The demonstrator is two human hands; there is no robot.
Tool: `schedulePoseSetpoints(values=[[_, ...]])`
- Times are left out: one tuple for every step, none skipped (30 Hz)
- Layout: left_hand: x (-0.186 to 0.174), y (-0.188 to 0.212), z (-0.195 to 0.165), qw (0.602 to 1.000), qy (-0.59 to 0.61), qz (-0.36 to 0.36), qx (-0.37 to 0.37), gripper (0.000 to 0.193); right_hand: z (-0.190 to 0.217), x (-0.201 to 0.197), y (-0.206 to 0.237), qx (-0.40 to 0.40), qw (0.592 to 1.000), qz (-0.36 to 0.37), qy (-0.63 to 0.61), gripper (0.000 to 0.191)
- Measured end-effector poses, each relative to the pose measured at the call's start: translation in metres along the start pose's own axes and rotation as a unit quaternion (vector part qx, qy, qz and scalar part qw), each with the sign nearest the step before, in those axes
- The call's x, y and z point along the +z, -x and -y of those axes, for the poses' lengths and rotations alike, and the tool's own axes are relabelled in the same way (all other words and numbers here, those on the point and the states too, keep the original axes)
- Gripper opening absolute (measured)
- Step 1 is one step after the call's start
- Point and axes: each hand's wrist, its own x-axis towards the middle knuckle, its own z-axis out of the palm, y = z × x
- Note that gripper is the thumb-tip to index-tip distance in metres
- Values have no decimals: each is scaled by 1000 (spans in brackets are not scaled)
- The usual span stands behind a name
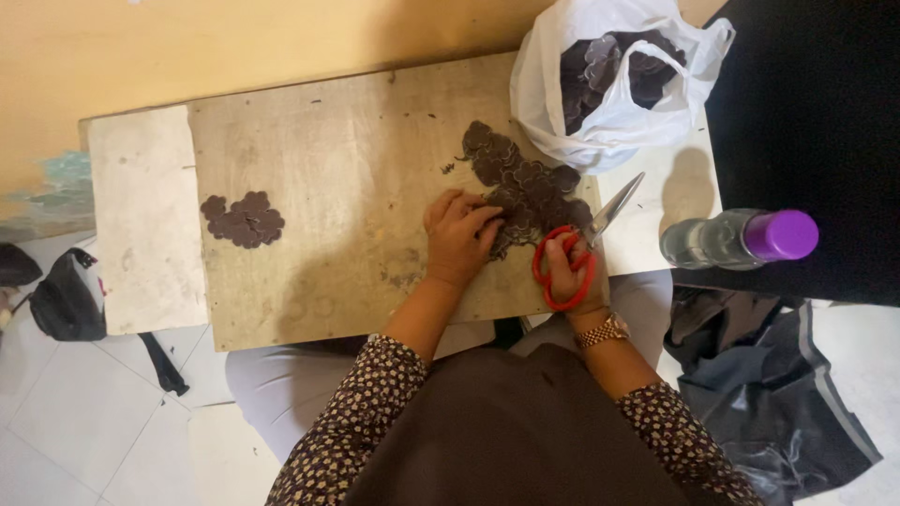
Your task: The person uses red-handled scissors to cut dark brown material into flower-like shapes on a wooden board. They pick up each piece, trim the edges, and place the finished shapes into a white plastic bag.
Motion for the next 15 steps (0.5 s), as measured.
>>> schedulePoseSetpoints(values=[[-3, -2, 0, 999, 37, 10, -13, 20, -1, 0, -1, -3, 1000, 1, -1, 21], [-7, -5, 0, 997, 74, 19, -26, 16, -1, 1, -1, -15, 1000, -3, -6, 22], [-13, -8, -2, 997, 75, 4, -8, 17, -2, 2, -1, -28, 1000, -9, -11, 24], [-21, -9, -6, 997, 77, -11, 11, 17, -2, 3, -2, -42, 999, -16, -15, 25], [-29, -11, -12, 996, 80, -24, 30, 18, 0, 3, -4, -14, 999, -21, -20, 27], [-38, -13, -18, 995, 75, -46, 51, 18, 3, 4, -4, 14, 999, -24, -25, 28], [-49, -14, -25, 993, 69, -68, 72, 18, 9, 6, -6, 42, 998, -26, -32, 30], [-61, -17, -31, 990, 62, -91, 93, 18, 17, 8, -7, 47, 998, -16, -34, 29], [-72, -19, -37, 989, 59, -99, 96, 19, 27, 8, -8, 51, 998, -4, -36, 29], [-83, -18, -44, 988, 54, -106, 98, 20, 39, 9, -9, 58, 998, 10, -39, 29], [-94, -18, -50, 988, 50, -111, 98, 22, 52, 13, -10, 54, 993, 33, -99, 27], [-104, -18, -56, 987, 52, -118, 99, 21, 66, 17, -13, 51, 984, 54, -160, 25], [-113, -19, -60, 986, 54, -124, 101, 21, 80, 19, -16, 48, 972, 74, -219, 25], [-120, -20, -65, 984, 58, -132, 104, 21, 95, 20, -18, 81, 965, 81, -234, 22], [-126, -22, -68, 983, 60, -137, 108, 20, 109, 21, -20, 112, 958, 87, -248, 19]])
